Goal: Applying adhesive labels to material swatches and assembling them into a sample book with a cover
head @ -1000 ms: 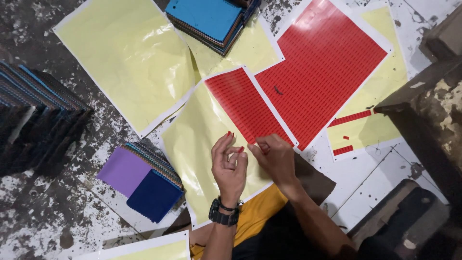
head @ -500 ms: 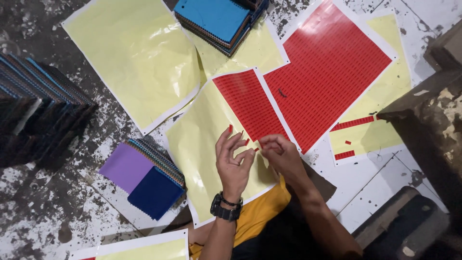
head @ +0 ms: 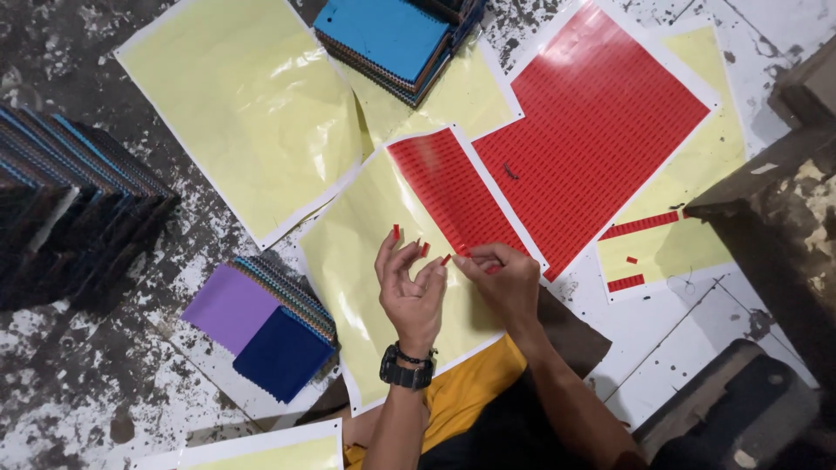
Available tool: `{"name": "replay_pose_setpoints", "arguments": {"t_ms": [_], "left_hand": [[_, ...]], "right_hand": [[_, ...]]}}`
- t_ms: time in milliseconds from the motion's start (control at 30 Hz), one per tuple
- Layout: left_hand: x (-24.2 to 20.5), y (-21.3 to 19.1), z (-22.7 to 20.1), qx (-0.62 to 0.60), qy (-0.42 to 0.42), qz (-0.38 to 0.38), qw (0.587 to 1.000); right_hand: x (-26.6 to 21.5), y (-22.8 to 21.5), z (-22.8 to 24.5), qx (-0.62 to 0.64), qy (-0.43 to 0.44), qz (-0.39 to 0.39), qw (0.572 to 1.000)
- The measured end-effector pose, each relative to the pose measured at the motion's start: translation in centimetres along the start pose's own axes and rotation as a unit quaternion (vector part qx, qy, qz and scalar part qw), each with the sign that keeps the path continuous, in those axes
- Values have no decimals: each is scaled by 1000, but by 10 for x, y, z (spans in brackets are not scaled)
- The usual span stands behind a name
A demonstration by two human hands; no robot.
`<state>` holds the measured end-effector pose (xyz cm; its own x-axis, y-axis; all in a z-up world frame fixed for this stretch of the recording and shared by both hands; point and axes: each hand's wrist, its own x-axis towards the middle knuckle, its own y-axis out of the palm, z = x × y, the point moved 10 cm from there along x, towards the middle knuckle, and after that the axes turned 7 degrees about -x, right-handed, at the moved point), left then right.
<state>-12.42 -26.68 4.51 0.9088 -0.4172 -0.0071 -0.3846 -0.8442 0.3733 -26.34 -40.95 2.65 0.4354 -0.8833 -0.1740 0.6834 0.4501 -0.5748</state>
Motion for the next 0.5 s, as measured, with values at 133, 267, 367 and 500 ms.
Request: {"name": "replay_pose_setpoints", "arguments": {"t_ms": [133,267,367,500], "left_hand": [[1,-1,-3,-38,-9,-15,999],[1,2,-8,-107,-66,-49,991],[2,3,-4,-113,-74,-47,990],[2,0,2,-112,-109,-53,986]], "right_hand": [[-8,-14,31,1,-132,-55,990],[-23,14,11,140,-101,42,984],[-32,32,16,274,-85,130,949],[-45,39,25,375,-6,190,907]]}}
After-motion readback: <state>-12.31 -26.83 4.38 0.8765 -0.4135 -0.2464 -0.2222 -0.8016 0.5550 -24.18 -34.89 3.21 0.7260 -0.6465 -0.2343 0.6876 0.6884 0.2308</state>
